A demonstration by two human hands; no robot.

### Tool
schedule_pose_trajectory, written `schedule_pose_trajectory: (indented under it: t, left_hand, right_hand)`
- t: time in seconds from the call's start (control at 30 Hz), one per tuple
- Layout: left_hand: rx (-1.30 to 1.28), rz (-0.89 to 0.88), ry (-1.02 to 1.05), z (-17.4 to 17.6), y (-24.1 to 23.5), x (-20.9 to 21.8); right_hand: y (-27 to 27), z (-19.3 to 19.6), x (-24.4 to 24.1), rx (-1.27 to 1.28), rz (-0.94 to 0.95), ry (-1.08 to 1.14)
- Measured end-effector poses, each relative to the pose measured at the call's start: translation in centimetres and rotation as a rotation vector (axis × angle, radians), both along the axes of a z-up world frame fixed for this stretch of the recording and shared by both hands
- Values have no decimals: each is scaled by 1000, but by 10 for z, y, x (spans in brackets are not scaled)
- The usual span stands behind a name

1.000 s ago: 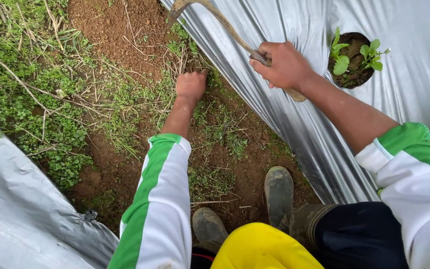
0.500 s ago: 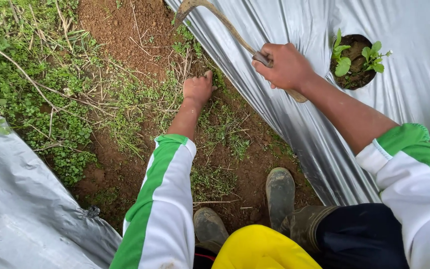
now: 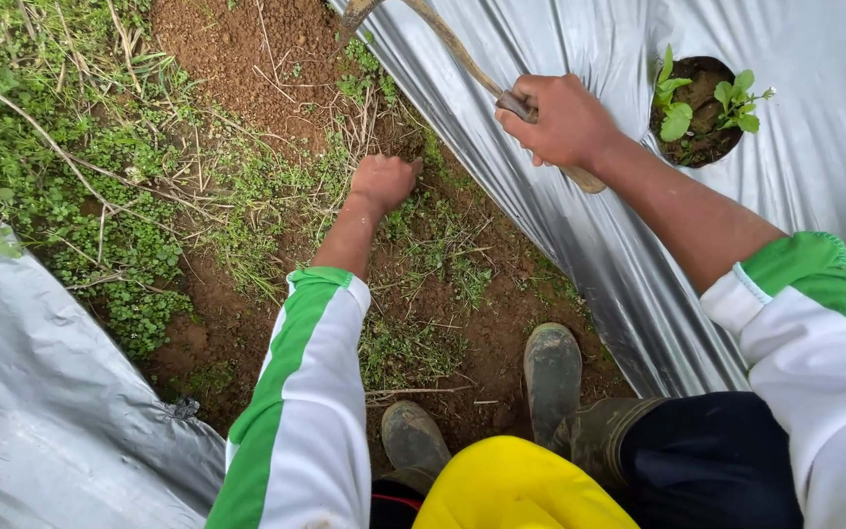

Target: Using a hand sickle and bare hands to remove weeds from the soil between rows of crops.

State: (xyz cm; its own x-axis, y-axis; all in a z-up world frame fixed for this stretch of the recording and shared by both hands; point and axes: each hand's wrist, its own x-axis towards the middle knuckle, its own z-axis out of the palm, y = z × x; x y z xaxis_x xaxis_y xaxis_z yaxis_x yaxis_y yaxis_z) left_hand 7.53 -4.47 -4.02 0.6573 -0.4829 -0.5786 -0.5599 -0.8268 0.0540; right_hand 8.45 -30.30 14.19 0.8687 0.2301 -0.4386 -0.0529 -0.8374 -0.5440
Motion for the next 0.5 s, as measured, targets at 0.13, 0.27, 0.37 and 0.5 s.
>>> schedule_pose_trajectory:
  t: [0.13,0.27,0.37,0.5]
  left_hand:
    - [-205,-42,196,-1,17,-7]
    - [-191,53,121,26,24,-4]
    - [-229,290,-97,20,16,9]
    - [-313,593,-225,6,6,36]
  right_hand:
    - [0,-1,-1,-2,23,-34]
    - [0,-6,-1,-5,29,-50]
    - [0,-3,-1,-22,25,-36]
    - [1,-2,-1,-25,19,-30]
